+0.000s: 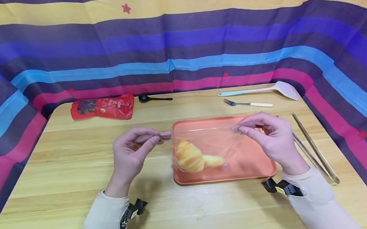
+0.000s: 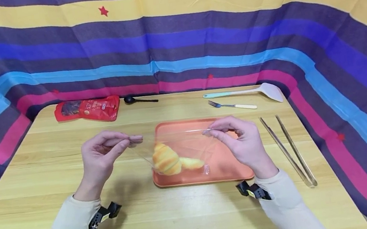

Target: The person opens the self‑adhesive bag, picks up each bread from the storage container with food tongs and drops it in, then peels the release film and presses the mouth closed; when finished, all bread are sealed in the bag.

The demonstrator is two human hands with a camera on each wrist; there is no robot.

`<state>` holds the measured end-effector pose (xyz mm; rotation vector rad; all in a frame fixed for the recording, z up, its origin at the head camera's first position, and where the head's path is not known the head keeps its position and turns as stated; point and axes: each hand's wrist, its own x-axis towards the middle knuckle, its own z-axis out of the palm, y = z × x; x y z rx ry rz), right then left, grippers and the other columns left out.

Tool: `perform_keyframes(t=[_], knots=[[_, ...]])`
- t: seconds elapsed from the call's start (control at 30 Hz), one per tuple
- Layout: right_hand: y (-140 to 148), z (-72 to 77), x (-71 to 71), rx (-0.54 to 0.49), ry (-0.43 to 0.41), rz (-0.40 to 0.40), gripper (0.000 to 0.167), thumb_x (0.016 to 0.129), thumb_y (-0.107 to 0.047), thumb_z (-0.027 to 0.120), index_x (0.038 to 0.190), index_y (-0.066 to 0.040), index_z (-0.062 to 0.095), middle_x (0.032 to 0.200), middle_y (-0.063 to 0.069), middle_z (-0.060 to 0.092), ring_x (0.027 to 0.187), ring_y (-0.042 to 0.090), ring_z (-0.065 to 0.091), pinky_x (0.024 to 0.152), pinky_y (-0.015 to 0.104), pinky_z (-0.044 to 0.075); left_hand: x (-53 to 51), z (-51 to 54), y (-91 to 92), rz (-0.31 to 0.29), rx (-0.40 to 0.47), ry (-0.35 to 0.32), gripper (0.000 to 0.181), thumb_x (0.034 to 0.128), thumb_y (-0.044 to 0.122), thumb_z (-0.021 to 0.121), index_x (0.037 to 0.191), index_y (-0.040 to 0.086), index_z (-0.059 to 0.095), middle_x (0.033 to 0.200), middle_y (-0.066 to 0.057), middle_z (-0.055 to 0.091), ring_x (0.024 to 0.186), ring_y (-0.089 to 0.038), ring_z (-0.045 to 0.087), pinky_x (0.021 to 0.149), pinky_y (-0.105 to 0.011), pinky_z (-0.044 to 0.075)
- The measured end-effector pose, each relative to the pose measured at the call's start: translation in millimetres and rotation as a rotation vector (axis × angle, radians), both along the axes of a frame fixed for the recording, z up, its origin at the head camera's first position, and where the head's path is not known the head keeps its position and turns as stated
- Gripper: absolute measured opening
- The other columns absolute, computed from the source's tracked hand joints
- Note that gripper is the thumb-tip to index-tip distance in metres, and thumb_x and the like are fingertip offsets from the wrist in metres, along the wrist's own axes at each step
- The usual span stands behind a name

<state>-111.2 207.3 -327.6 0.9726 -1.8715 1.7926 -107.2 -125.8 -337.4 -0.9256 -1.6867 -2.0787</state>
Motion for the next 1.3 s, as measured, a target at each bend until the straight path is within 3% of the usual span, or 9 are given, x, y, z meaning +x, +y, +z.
perform_keyframes(t=[0.17, 0.33, 0.47, 0.57, 0.7, 0.83, 1.17, 1.3], knots=[[2.0, 2.2, 0.0, 0.099, -0.023, -0.060, 0.022, 0.080, 0.026, 0.061, 0.094, 0.011, 0.066, 0.088, 0.019, 0.071, 0.081, 0.020, 0.068, 0.069, 0.023, 0.053, -2.1, -2.0, 1.4, 0.035, -0.050, 0.014, 0.010, 0.0895, -0.013, 0.062, 0.099, -0.014, 0.065, 0.097, -0.023, 0.071, 0.088, -0.027, 0.072, 0.076, -0.035, 0.059], [-2.7, 14.6, -0.7, 0.405, -0.011, -0.205, 0.027, 0.084, 0.012, 0.070, 0.105, -0.005, 0.066, 0.097, 0.000, 0.070, 0.087, 0.014, 0.063, 0.078, 0.023, 0.050, -2.0, -4.6, 1.4, 0.116, -0.119, -0.011, 0.010, 0.0899, -0.007, 0.067, 0.099, -0.011, 0.067, 0.097, -0.017, 0.073, 0.085, -0.023, 0.071, 0.074, -0.032, 0.059], [-16.9, 27.0, -3.4, 0.611, 0.155, -0.244, 0.030, 0.085, 0.003, 0.073, 0.112, -0.008, 0.065, 0.100, -0.004, 0.067, 0.092, 0.013, 0.061, 0.080, 0.029, 0.050, -1.3, -5.7, 2.2, 0.137, -0.131, -0.016, 0.011, 0.0891, -0.007, 0.068, 0.099, -0.011, 0.068, 0.097, -0.016, 0.073, 0.085, -0.023, 0.071, 0.073, -0.031, 0.059], [-33.5, 34.0, -5.4, 0.681, 0.324, -0.248, 0.022, 0.085, -0.001, 0.074, 0.106, -0.007, 0.067, 0.097, -0.001, 0.067, 0.088, 0.014, 0.062, 0.073, 0.032, 0.052, -2.1, -5.7, 4.0, 0.127, -0.113, 0.002, 0.011, 0.0886, -0.006, 0.068, 0.099, -0.011, 0.068, 0.096, -0.019, 0.072, 0.085, -0.024, 0.071, 0.075, -0.033, 0.059], [-58.8, 39.3, -6.9, 0.710, 0.472, -0.264, 0.013, 0.085, -0.004, 0.075, 0.097, -0.007, 0.070, 0.089, 0.001, 0.067, 0.079, 0.016, 0.062, 0.065, 0.034, 0.054, -3.5, -5.7, 6.6, 0.144, -0.116, 0.039, 0.010, 0.0871, -0.007, 0.070, 0.096, -0.009, 0.071, 0.095, -0.019, 0.072, 0.087, -0.024, 0.071, 0.076, -0.033, 0.059], [-83.1, 40.1, -8.4, 0.728, 0.514, -0.271, 0.009, 0.086, -0.007, 0.075, 0.093, -0.007, 0.070, 0.085, 0.001, 0.065, 0.076, 0.018, 0.060, 0.064, 0.032, 0.054, -2.8, -5.2, 7.5, 0.214, -0.166, 0.072, 0.011, 0.0842, -0.009, 0.072, 0.094, -0.006, 0.073, 0.093, -0.014, 0.072, 0.087, -0.021, 0.069, 0.075, -0.029, 0.058], [-118.8, 36.6, -13.4, 0.699, 0.506, -0.176, 0.003, 0.092, -0.009, 0.068, 0.094, -0.007, 0.070, 0.088, 0.001, 0.064, 0.079, 0.014, 0.059, 0.068, 0.024, 0.053, -2.6, -1.9, 10.6, 0.219, -0.151, 0.170, 0.012, 0.0825, -0.014, 0.071, 0.092, -0.008, 0.072, 0.088, -0.016, 0.070, 0.083, -0.019, 0.067, 0.074, -0.026, 0.057], [-120.6, 35.7, -14.5, 0.674, 0.481, -0.158, 0.004, 0.090, -0.007, 0.067, 0.091, -0.009, 0.070, 0.086, -0.001, 0.063, 0.075, 0.012, 0.057, 0.061, 0.022, 0.049, -3.1, -1.5, 10.7, 0.214, -0.143, 0.194, 0.007, 0.0849, -0.009, 0.071, 0.092, -0.008, 0.072, 0.087, -0.016, 0.069, 0.082, -0.019, 0.066, 0.074, -0.026, 0.057]])
